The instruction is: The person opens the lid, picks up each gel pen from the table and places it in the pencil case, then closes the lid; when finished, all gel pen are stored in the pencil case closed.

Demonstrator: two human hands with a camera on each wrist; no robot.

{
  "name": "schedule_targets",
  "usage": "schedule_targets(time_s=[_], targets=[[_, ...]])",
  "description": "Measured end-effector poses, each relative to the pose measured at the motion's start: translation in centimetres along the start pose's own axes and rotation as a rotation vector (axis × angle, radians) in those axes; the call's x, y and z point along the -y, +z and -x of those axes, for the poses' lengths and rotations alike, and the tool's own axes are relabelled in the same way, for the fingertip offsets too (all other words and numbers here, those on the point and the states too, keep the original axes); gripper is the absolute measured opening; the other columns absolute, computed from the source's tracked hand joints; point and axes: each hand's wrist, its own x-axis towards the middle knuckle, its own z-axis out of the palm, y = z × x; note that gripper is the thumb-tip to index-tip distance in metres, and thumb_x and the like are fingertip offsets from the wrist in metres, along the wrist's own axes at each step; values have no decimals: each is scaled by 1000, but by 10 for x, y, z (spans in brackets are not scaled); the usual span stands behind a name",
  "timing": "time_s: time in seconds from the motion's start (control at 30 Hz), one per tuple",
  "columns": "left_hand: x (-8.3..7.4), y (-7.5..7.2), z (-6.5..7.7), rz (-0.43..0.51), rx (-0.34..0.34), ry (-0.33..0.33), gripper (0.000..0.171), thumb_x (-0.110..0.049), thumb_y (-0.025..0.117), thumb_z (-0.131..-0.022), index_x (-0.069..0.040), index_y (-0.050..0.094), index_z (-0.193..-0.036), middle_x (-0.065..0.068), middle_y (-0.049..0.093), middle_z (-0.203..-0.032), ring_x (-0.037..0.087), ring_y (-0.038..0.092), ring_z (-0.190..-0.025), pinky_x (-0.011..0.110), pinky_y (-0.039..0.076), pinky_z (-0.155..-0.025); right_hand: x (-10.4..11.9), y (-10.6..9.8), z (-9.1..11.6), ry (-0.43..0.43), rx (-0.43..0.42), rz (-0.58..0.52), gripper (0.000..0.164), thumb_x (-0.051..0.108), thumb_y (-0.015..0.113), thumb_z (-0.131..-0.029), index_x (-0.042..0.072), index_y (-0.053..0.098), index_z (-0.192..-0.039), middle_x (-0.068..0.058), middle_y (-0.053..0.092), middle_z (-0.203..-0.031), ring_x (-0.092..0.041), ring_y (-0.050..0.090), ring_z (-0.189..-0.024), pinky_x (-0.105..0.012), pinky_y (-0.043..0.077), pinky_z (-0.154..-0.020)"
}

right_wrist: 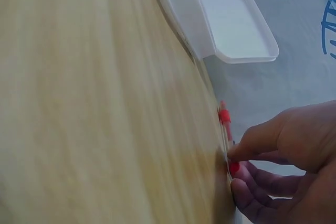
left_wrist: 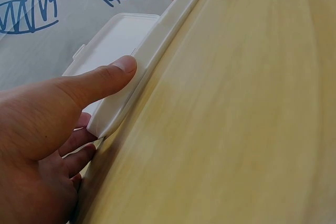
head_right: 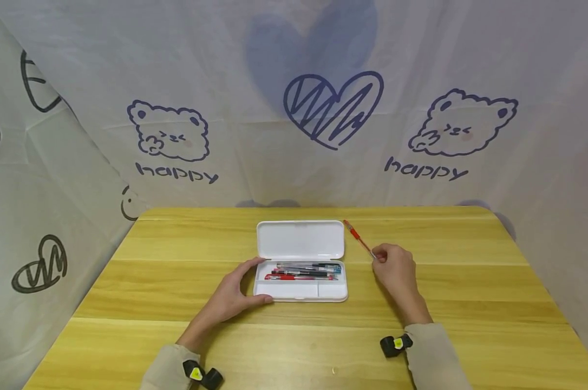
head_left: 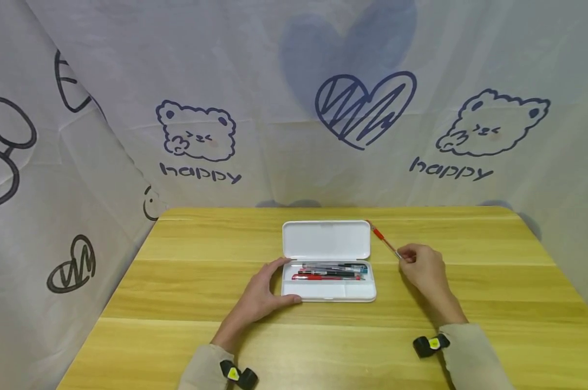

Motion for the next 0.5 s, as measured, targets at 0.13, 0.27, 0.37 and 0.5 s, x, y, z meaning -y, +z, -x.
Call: schedule_targets(time_s=[0.13,0.27,0.37,0.5], targets=[[0,0,0,2,2,-13,89,-41,92,-75,-17,50,-150,11,51,-152,34,44,-140,57,31,-117,1,-2,0,-10,-62,-30,17,-2,68,-86,-4,77,-101,-13,74,-85,-28,70,-78,-34,53,-66],[1,1,0,8,1,-11,89,-41,93,-75,-17,51,-149,10,51,-151,33,45,-140,56,31,-117,5,-5,0,-35,-139,-98,16,-2,72,-88,-2,78,-102,-15,75,-88,-30,72,-81,-19,50,-64],[1,1,0,12,-4,-3,88,-40,93,-75,-17,51,-149,10,52,-151,33,46,-139,56,32,-116,9,-5,0,-66,-159,-163,16,-2,73,-90,-2,77,-105,-17,75,-95,-32,72,-86,-9,47,-65],[1,1,0,16,-4,-4,88,-41,93,-75,-17,51,-149,9,52,-150,31,47,-137,56,35,-114,17,-5,1,-112,-149,-213,18,-1,71,-93,-1,76,-111,-18,75,-103,-31,70,-91,-5,46,-69]])
